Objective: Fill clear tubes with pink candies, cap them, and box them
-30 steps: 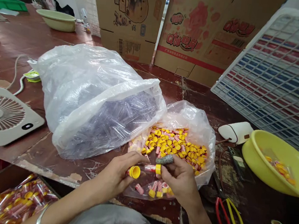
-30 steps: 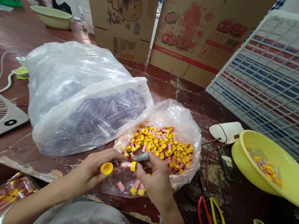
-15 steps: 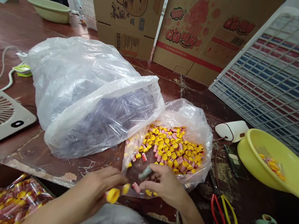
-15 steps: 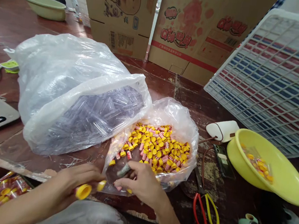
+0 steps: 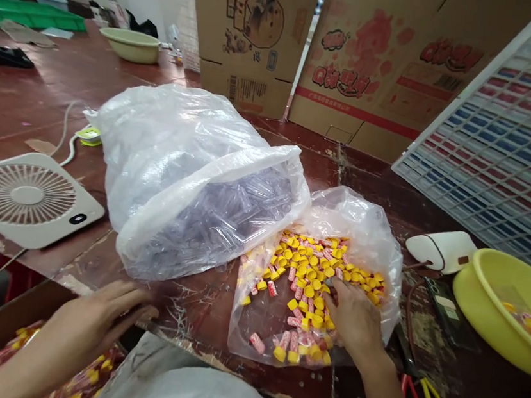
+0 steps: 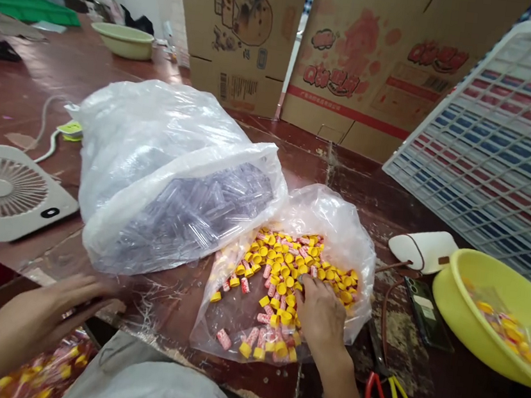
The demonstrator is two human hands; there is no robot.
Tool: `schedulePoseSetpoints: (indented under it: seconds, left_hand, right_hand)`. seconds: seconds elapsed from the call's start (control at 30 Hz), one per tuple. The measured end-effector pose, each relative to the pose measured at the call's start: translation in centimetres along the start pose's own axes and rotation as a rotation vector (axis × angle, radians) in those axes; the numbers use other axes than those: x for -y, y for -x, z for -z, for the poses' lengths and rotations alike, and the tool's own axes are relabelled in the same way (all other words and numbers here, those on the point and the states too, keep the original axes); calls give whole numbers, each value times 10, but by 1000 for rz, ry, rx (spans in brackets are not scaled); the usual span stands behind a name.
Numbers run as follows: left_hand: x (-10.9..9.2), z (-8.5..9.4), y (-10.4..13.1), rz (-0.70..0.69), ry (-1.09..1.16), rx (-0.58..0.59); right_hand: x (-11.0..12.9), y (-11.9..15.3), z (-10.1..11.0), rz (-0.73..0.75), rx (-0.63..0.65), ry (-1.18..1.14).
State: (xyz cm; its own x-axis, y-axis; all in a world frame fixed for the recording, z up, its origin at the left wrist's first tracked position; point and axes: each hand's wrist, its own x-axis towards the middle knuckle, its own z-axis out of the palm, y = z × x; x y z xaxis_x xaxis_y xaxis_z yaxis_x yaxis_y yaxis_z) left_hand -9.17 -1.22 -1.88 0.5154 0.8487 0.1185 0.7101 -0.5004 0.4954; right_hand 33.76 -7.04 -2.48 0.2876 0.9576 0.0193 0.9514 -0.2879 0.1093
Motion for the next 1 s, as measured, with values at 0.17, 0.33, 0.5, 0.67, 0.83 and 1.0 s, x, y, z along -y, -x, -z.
schedulePoseSetpoints:
  seconds: [0.17,0.33,0.5,0.67,0.83,1.0]
  left_hand:
    - [-55,-20,-89,-234,-384,-2]
    - [-80,-35,-137,-263,-558,94]
    - [-74,-31,-132,-308,-285,26]
    - [-85,-23,-103,-85,543,37]
    - [-101,-30,-82,43,1020,306]
    - [-117,-37,-74,-25,969,415]
  right_hand:
    - [-4,2,3,-4,-1,-23]
    - [-13,17,11,-26,-175,-310]
    - [8,28,20,-30,-38,-1062]
    - [47,27,29,6,127,-1513]
    - [65,28,31,26,294,-1650]
    - [67,31,25,79,454,-1504]
